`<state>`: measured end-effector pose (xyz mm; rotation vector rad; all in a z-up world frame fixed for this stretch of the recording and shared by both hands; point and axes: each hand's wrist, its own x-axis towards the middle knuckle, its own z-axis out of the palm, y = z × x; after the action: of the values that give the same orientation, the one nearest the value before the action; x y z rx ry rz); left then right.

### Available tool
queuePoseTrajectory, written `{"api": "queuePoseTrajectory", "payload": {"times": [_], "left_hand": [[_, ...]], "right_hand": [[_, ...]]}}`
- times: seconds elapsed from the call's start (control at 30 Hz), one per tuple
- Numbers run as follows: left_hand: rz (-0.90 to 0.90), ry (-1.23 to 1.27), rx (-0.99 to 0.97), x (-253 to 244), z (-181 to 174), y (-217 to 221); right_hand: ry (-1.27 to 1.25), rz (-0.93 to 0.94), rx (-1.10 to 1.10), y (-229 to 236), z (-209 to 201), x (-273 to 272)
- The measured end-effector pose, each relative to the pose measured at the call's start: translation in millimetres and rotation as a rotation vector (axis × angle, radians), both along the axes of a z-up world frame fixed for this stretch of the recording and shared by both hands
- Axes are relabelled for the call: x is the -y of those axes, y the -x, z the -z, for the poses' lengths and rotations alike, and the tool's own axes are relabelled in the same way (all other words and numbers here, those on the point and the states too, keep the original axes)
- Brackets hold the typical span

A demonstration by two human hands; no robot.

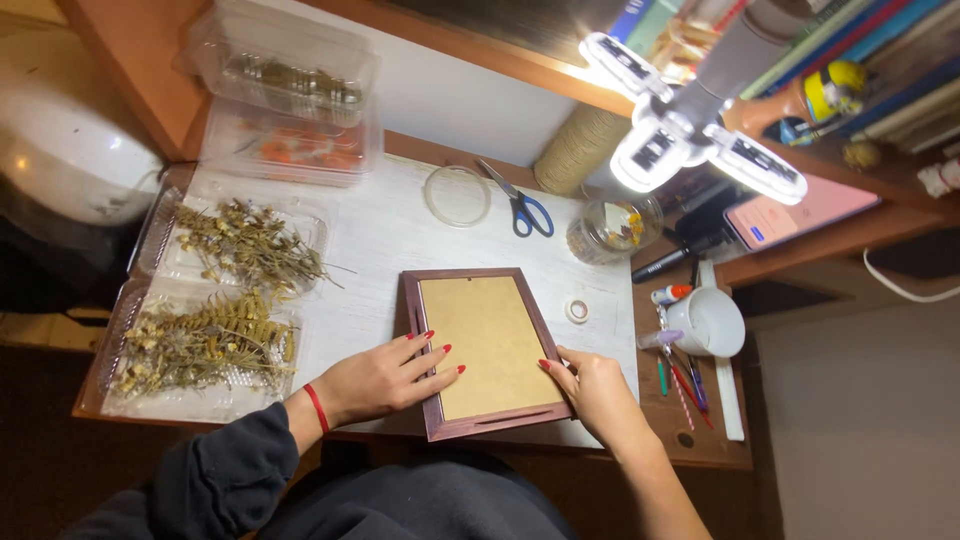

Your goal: Insert a prepared arrangement of pressed flowers and plants into a picture frame, assemble the backing, and store the finished piece.

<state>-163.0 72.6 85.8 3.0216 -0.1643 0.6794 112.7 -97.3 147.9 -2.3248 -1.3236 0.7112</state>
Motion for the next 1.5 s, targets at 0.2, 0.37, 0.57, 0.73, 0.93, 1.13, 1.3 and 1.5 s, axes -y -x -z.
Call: {"api": "queuePoseTrajectory", "payload": {"times": [0.2,0.37,0.57,0.73,0.93,1.13,1.3,1.5], "left_hand": [[-0.036,-0.037,0.014,4.7,20.4,5.7],[-0.047,-0.025,0.043,6.9,26.9,4.8],[-0.071,-0.015,0.073,7.0,29.9,6.7],[-0.068,-0.002,0.086,6.8,24.3,8.2],[-0.053,-0.002,0.088,5.8,27.4,7.9],[-0.046,0.017,0.076,3.6,26.2,6.8],[-0.037,0.041,0.086,1.9,27.6,6.6],[-0.051,0.043,0.11,0.8,25.9,6.1]], "right_hand": [[-0.133,-0.221,0.247,-45.3,22.8,-52.5],[-0.227,-0.487,0.092,-41.2,54.2,-138.8],[-0.269,-0.686,0.013,-36.2,80.0,-173.2],[-0.297,-0.717,0.046,-33.3,83.1,-174.9],[-0.304,-0.689,0.022,-27.8,76.4,-175.2],[-0.36,-0.778,0.128,-28.1,76.6,-174.5],[-0.397,-0.806,0.256,-27.2,82.0,-175.9],[-0.24,-0.683,0.204,-21.0,67.6,-178.6]]}}
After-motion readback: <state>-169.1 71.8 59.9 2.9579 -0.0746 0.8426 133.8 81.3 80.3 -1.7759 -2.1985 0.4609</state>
